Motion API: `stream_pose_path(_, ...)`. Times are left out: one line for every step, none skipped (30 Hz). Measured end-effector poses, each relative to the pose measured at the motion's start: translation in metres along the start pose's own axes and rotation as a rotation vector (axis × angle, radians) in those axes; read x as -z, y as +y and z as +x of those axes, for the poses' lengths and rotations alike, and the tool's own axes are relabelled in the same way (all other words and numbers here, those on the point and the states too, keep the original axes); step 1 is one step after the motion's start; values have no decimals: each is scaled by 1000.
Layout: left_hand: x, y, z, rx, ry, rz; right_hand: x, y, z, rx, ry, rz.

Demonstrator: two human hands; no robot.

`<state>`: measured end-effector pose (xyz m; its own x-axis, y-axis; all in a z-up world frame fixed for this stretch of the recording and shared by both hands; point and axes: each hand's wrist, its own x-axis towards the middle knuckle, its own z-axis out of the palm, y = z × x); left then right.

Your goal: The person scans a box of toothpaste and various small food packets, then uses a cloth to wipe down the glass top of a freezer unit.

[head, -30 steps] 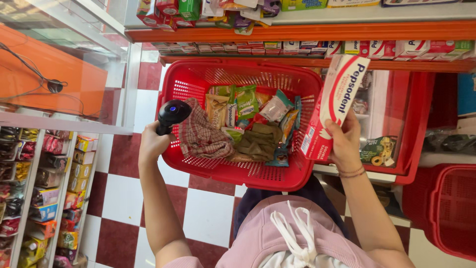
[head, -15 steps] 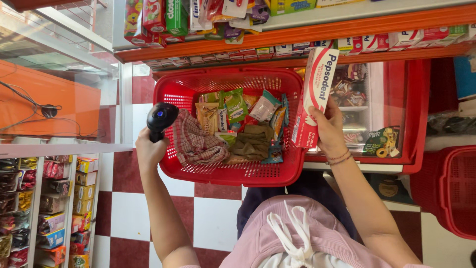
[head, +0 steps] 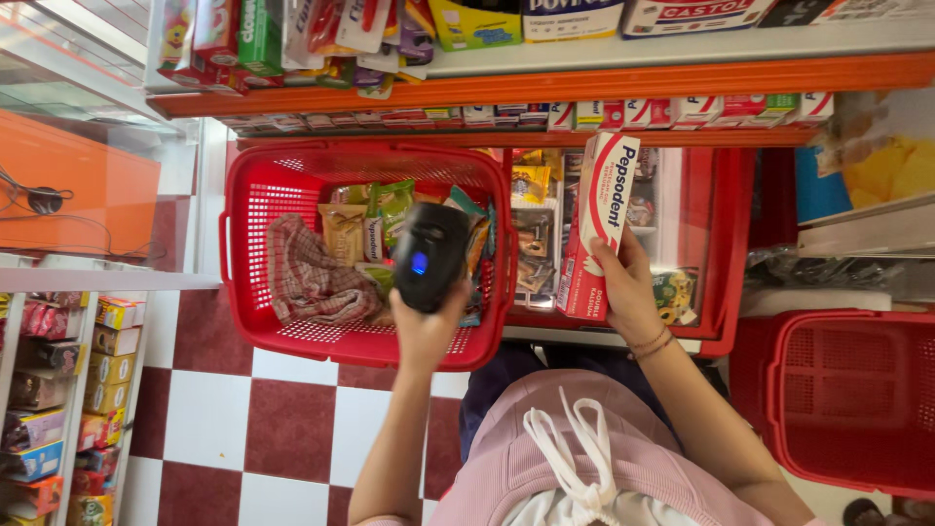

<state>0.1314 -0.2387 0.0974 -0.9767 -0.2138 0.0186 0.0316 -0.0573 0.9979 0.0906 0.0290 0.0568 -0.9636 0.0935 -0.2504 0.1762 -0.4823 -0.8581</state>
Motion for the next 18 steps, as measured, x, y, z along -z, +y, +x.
stream_pose_path(-31,-3,-16,-42,-55,-28,11,-7,0,-25,12,-11)
stream_pose_path(-63,-6,-31,-20,-79,-32,20,-12,2,-26,14,-15)
stream_pose_path(-90,-8,-41,2,-102,-37,28,-18,4,-40,12,-22)
stream_pose_path(-110,-8,-45,-46,-159,-60,36,-24,6,-55,9,-28)
stream_pose_path(-128,-9,-46,-94,-216,-82,43,-28,10,-57,9,-32)
stream_pose_path(-144,-13,-42,-94,-210,-83,48,-32,14,-50,-15,-32)
stream_pose_path(-159,-18,-38,-110,-218,-100,52,-34,18,-45,-38,-31)
stream_pose_path(-169,-26,-36,-127,-227,-117,55,-35,22,-46,-42,-33)
stream_pose_path(-174,-35,-35,-128,-222,-117,58,-34,26,-36,-63,-50)
stream_pose_path(-179,-47,-33,-54,-285,-138,63,-35,30,-23,-84,-67)
stream_pose_path(-183,-60,-31,19,-350,-159,68,-35,38,-22,-87,-70)
stream_pose_path(-186,-73,-31,18,-347,-161,70,-33,48,-12,-111,-80)
stream_pose_path(-187,-85,-30,28,-348,-130,74,-33,56,-1,-135,-91)
stream_pose_path(-188,-96,-30,39,-348,-97,78,-32,62,-2,-138,-92)
stream_pose_path(-189,-105,-29,38,-344,-98,79,-31,68,21,-147,-117)
stream_pose_path(-191,-113,-27,114,-326,-144,80,-30,73,45,-157,-144)
stream_pose_path(-193,-118,-26,190,-307,-191,80,-29,78,44,-163,-145)
stream_pose_path(-195,-122,-24,184,-300,-192,79,-30,85,43,-150,-129)
